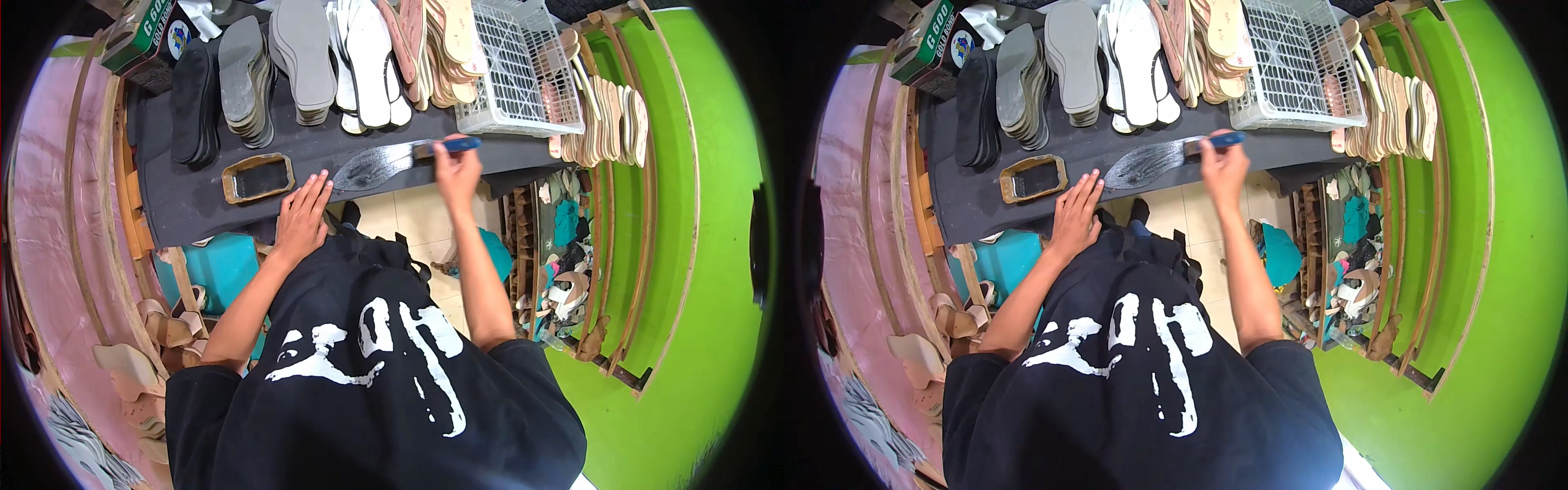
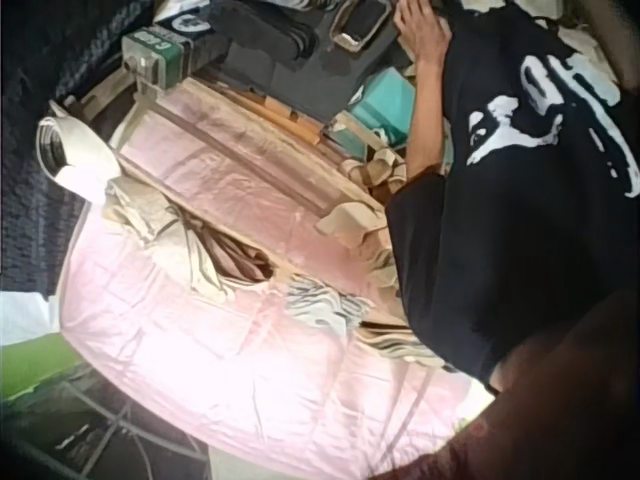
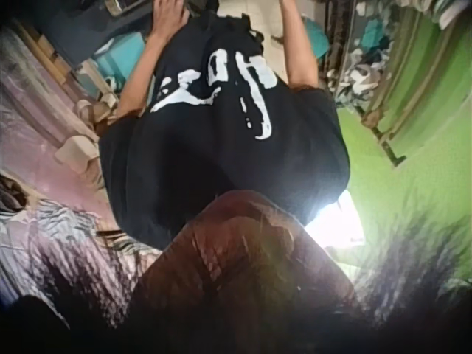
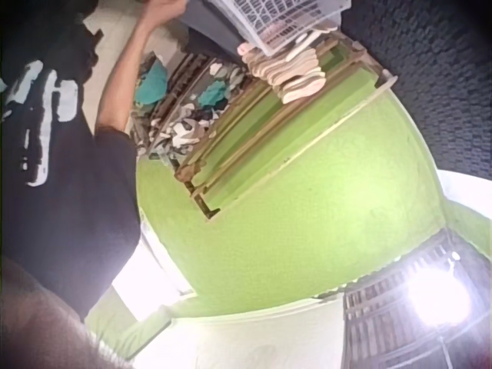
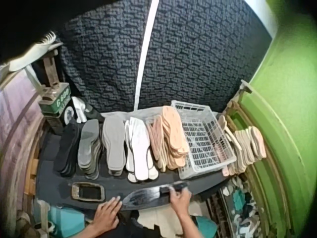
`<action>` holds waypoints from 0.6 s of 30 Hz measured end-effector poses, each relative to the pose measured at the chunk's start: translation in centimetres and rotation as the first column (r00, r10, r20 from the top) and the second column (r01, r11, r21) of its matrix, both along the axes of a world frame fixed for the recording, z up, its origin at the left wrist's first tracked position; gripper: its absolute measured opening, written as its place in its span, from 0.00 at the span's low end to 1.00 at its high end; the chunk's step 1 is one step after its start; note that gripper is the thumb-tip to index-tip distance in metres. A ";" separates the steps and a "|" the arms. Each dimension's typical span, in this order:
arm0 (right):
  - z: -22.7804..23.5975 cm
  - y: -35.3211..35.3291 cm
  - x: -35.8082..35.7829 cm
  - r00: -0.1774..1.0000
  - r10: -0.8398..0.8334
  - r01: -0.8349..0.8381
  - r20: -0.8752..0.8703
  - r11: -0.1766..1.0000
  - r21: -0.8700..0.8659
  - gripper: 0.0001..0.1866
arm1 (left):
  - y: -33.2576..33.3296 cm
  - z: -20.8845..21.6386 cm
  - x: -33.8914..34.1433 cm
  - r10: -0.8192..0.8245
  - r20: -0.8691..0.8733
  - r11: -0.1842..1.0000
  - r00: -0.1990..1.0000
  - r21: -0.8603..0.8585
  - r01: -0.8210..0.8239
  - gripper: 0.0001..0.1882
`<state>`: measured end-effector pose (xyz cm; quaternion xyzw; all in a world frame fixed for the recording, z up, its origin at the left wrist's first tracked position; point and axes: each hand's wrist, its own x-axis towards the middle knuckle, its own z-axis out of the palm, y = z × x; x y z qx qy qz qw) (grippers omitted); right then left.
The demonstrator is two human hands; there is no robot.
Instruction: Applying glue to shoe soles using a brush in a manufacturing setting.
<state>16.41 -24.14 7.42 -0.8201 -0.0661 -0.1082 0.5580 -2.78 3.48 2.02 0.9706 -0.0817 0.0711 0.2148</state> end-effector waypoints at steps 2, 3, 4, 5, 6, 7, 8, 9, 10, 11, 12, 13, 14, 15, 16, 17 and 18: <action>0.6 -2.4 1.7 0.995 -0.049 0.068 0.090 0.972 -0.227 0.06 | 0.0 -0.1 0.0 -0.004 0.011 1.000 1.000 0.001 0.004 0.48; 0.9 -2.8 1.7 0.996 -0.048 0.068 0.080 0.963 -0.262 0.08 | 0.0 -0.1 0.0 0.001 0.007 1.000 1.000 -0.012 -0.001 0.48; 0.9 -2.8 1.1 0.995 -0.048 0.068 0.082 0.961 -0.266 0.08 | 0.0 -0.1 -0.1 0.005 0.003 1.000 1.000 -0.024 -0.005 0.48; 0.7 -2.5 0.3 0.977 0.060 0.026 0.207 0.921 -0.389 0.10 | 0.0 -0.1 0.0 0.001 0.005 1.000 1.000 -0.027 0.000 0.48; 0.8 -1.9 -0.8 0.932 0.185 -0.001 0.311 0.861 -0.509 0.13 | 0.0 -0.1 0.0 0.000 0.011 1.000 1.000 -0.021 0.001 0.47; 0.7 -1.1 -2.3 0.934 0.241 -0.067 0.262 0.841 -0.536 0.18 | 0.1 0.0 0.0 -0.002 0.017 1.000 1.000 -0.015 0.002 0.47; 0.7 -0.2 -3.7 0.921 0.289 -0.100 0.260 0.823 -0.559 0.21 | 0.1 0.0 0.1 -0.007 0.020 1.000 1.000 -0.021 0.008 0.47; 0.5 1.0 -4.9 0.921 0.308 -0.140 0.237 0.832 -0.537 0.19 | 0.1 0.0 0.1 -0.003 0.004 0.999 1.000 -0.034 0.004 0.47; 0.4 2.1 -5.7 0.900 0.340 -0.181 0.273 0.860 -0.476 0.15 | 0.1 -0.1 0.1 0.000 -0.012 0.999 1.000 -0.047 0.000 0.47; 0.5 3.5 -6.7 0.946 0.293 -0.246 0.139 0.927 -0.283 0.12 | 0.1 -0.1 0.0 -0.002 -0.010 0.999 1.000 -0.050 0.001 0.47; 0.6 4.4 -7.4 0.963 0.270 -0.269 -0.006 0.960 -0.072 0.10 | 0.1 -0.2 0.0 0.002 -0.010 0.999 1.000 -0.049 -0.003 0.47; 0.1 4.1 -7.1 0.963 0.269 -0.269 -0.005 0.960 -0.074 0.10 | 0.2 -0.3 -0.1 0.008 -0.010 0.999 1.000 -0.048 -0.008 0.47; -0.9 3.4 -6.2 0.974 0.219 -0.218 -0.065 0.976 0.016 0.10 | 0.3 -0.3 0.0 0.006 -0.009 0.999 1.000 -0.048 -0.007 0.47; -1.8 2.6 -5.2 0.976 0.176 -0.163 -0.129 0.981 0.105 0.10 | 0.3 -0.4 0.0 0.004 -0.005 0.999 1.000 -0.053 -0.004 0.47; -2.0 1.3 -3.8 0.980 0.110 -0.078 -0.166 0.979 0.188 0.11 | 0.3 -0.3 0.0 -0.001 -0.002 0.998 1.000 -0.060 0.001 0.47; -2.0 -0.3 -2.1 0.977 0.050 0.007 -0.207 0.963 0.268 0.12 | 0.2 -0.2 0.0 0.003 -0.003 0.998 1.000 -0.060 -0.003 0.47; -2.1 -1.9 -0.6 0.983 -0.020 0.062 -0.182 0.972 0.228 0.13 | 0.1 0.0 0.1 0.000 -0.001 0.998 1.000 -0.068 0.000 0.46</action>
